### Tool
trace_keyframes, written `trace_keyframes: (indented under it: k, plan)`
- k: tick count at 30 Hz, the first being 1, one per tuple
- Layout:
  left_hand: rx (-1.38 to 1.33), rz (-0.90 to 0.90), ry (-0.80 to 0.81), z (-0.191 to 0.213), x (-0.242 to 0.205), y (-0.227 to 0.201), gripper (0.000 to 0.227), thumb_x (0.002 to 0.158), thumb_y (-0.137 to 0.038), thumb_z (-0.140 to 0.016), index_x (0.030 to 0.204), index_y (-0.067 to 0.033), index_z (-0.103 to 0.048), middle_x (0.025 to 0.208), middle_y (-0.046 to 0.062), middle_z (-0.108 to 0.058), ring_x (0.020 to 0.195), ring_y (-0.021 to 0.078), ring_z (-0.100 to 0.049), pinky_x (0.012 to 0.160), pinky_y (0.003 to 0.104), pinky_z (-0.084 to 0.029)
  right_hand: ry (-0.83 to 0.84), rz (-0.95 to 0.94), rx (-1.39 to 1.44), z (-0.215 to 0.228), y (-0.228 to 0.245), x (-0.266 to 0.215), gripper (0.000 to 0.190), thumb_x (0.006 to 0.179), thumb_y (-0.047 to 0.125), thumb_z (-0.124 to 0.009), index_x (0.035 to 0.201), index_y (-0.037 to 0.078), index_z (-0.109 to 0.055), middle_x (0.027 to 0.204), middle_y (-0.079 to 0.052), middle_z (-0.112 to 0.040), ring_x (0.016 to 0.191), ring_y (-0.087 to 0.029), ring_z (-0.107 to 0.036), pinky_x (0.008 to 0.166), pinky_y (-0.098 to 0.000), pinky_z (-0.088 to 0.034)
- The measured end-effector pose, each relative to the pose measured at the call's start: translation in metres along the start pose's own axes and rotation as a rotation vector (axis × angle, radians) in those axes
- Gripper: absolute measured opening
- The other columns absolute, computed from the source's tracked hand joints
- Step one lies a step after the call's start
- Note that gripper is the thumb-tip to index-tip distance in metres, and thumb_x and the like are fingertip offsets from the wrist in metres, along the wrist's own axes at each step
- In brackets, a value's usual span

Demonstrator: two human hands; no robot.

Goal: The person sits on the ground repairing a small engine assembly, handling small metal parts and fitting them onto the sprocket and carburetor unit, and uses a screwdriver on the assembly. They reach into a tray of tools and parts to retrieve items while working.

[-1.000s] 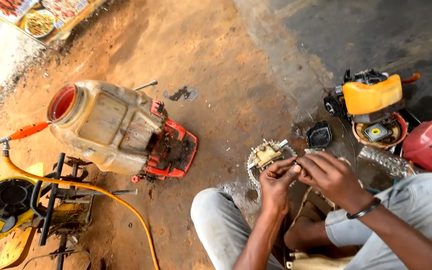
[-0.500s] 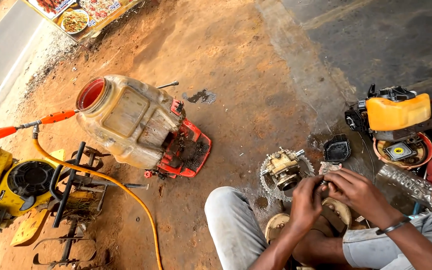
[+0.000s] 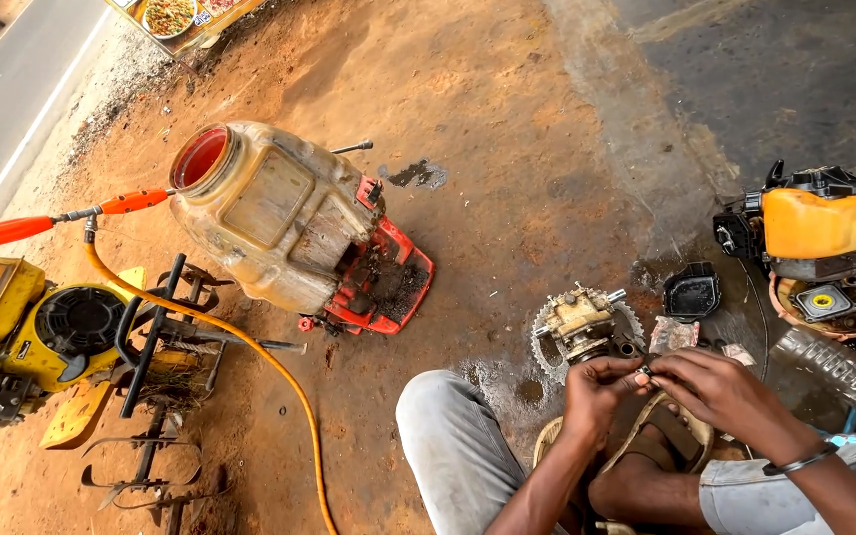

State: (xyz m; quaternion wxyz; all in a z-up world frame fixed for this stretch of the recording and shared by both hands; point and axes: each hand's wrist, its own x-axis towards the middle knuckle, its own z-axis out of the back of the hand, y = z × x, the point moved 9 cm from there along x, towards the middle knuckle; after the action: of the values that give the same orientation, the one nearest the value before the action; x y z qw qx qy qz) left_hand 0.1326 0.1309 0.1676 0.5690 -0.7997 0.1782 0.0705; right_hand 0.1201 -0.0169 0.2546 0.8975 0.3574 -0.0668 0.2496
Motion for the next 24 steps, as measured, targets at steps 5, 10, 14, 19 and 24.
trace_keyframes:
  k: [5,10,14,19,24]
  plan:
    - [0.138,-0.028,0.033,-0.008,-0.005,-0.005,0.029,0.088,0.012,-0.070,0.115,0.0047,-0.072,0.113,0.018,-0.074,0.100,0.0213,-0.075,0.087,0.030,-0.064,-0.029,-0.109,-0.010,-0.003,-0.011,-0.007,0.025,0.082,0.023,-0.074,0.103,0.009,-0.074,0.096,-0.006,-0.076,0.086,-0.023,-0.075,0.076,-0.0373,-0.061]
    - [0.226,0.014,0.064,-0.015,-0.002,-0.009,0.030,0.088,0.009,-0.070,0.118,0.0038,-0.071,0.116,0.015,-0.073,0.102,0.0192,-0.074,0.088,0.029,-0.060,0.013,-0.226,0.038,-0.007,-0.021,-0.011,0.031,0.081,0.025,-0.075,0.110,0.014,-0.075,0.097,-0.003,-0.077,0.080,-0.018,-0.077,0.072,-0.0349,-0.063]
    - [0.142,0.056,0.100,-0.022,0.001,-0.009,0.028,0.095,0.006,-0.063,0.123,0.0036,-0.069,0.114,0.018,-0.073,0.095,0.0202,-0.073,0.087,0.030,-0.064,-0.004,-0.523,0.309,-0.013,-0.063,-0.026,0.027,0.083,0.026,-0.077,0.106,0.012,-0.078,0.096,-0.003,-0.081,0.080,-0.016,-0.080,0.068,-0.0329,-0.065]
    - [0.000,0.101,0.039,-0.019,-0.008,-0.007,0.027,0.100,0.002,-0.059,0.125,0.0069,-0.066,0.111,0.019,-0.073,0.090,0.0196,-0.071,0.082,0.032,-0.064,0.065,-0.829,0.212,-0.016,-0.138,-0.068,0.029,0.089,0.029,-0.075,0.109,0.009,-0.078,0.088,-0.012,-0.082,0.081,-0.023,-0.081,0.075,-0.0393,-0.062]
    - [0.033,0.051,0.054,-0.020,0.007,-0.004,0.022,0.100,0.003,-0.063,0.121,0.0057,-0.066,0.111,0.020,-0.073,0.093,0.0195,-0.073,0.083,0.030,-0.062,0.403,-0.984,-0.423,-0.041,-0.222,-0.129,0.033,0.081,0.026,-0.084,0.106,0.005,-0.081,0.110,-0.023,-0.074,0.104,-0.041,-0.071,0.090,-0.0488,-0.057]
